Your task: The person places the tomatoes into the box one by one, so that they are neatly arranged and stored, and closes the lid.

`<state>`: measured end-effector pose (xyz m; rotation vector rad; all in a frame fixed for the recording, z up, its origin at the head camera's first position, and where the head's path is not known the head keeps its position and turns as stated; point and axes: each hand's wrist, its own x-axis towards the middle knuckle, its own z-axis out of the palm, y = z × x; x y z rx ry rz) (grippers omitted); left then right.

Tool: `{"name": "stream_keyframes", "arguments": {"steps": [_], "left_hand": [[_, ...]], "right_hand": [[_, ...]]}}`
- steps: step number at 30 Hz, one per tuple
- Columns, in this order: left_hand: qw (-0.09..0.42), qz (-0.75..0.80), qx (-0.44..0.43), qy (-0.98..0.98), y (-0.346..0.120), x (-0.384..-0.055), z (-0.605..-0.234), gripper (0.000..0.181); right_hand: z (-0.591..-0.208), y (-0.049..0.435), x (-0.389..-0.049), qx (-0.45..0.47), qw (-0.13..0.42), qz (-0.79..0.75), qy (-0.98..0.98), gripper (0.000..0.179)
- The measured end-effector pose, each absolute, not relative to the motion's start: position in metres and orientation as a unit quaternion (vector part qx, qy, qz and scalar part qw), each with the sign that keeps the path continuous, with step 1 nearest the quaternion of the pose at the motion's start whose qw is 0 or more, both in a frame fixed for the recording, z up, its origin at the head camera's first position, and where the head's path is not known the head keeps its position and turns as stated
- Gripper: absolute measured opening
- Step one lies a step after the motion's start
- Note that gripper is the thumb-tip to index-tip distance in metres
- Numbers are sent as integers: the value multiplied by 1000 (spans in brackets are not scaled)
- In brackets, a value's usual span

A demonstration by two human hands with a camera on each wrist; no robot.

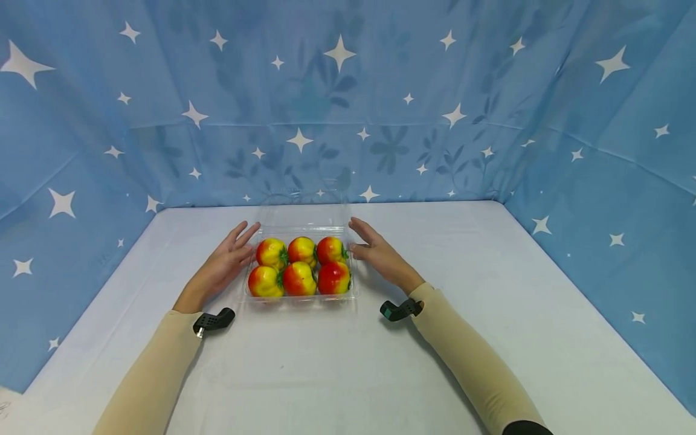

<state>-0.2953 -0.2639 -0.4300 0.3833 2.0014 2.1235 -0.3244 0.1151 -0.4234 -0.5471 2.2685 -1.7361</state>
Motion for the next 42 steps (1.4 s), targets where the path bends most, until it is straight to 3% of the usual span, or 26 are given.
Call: {"name": "stream_keyframes", "arguments": {"steps": [14, 28, 38, 42], "left_hand": [[90, 735, 143, 657, -268, -297, -432, 74], [60, 744, 145, 649, -266, -295, -436, 67], [38, 725, 125, 676, -267, -292, -438, 48], [34, 734, 128, 666, -267, -291, -439, 37]], "right_hand": [[-423, 118, -325, -180, 75, -626, 755, 76], [-424, 119, -326, -172, 77, -654, 733, 67], [-421, 122, -323, -198, 69, -646, 734, 40], [-420, 123, -322, -190, 69, -648, 734, 41]]}}
